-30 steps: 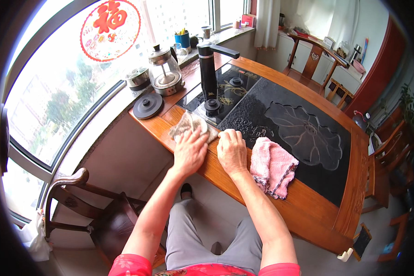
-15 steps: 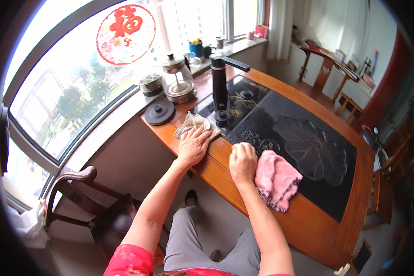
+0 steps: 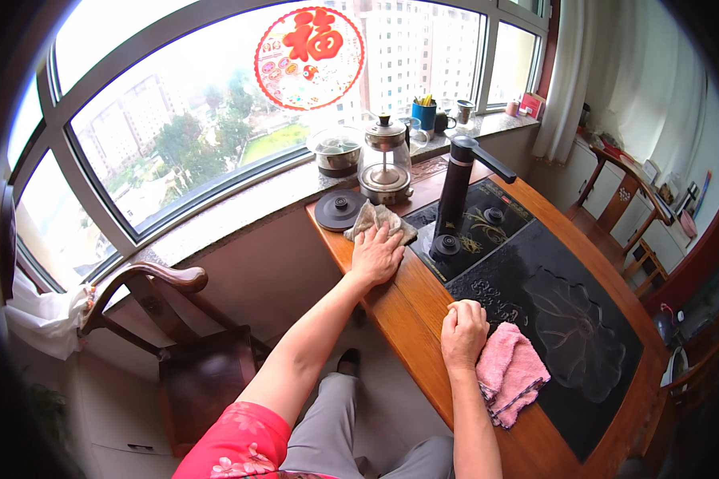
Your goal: The person wipes a window with a pink cloth, then moves to a wooden table to wipe the tabletop and side panels with cloths. The person cleans the table surface and edges thoroughly.
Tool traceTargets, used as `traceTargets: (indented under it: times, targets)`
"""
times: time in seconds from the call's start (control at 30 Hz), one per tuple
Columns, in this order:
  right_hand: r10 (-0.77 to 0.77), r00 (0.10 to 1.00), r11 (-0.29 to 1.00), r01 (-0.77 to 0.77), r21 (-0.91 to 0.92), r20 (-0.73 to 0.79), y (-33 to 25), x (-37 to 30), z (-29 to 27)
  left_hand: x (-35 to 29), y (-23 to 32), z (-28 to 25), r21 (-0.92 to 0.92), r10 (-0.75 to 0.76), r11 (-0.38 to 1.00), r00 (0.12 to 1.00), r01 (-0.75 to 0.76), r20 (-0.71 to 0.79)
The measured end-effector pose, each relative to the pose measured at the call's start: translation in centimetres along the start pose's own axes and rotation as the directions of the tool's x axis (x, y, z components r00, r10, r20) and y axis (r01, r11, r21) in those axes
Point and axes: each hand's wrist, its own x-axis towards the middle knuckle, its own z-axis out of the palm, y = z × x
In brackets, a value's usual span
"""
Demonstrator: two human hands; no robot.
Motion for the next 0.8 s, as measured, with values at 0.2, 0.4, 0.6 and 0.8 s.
traceTargets:
  times: [0.2,0.4,0.6,0.8]
  targets:
    - [-0.019,0.999,1.000,0.018,-0.018,-0.032,0.2,-0.1,0.0,-2.9,-1.1,-1.4,-0.031,0.010,0.999,0.999,-0.011,-0.041]
    - [-0.028,0.999,1.000,0.027,-0.014,-0.041,0.0,-0.3,0.1,-4.9,-2.4,-2.4,-0.034,-0.056,0.998,0.996,0.054,-0.063]
    - [-0.031,0.997,0.999,0.033,0.027,-0.071,-0.2,-0.5,0.2,-7.1,-1.9,-2.4,-0.073,-0.155,0.986,0.985,0.149,-0.078]
    - [-0.126,0.980,0.991,0.132,0.028,-0.151,-1.0,0.2,-0.8,-10.5,4.7,-2.1,-0.071,0.020,0.997,0.997,-0.025,-0.072]
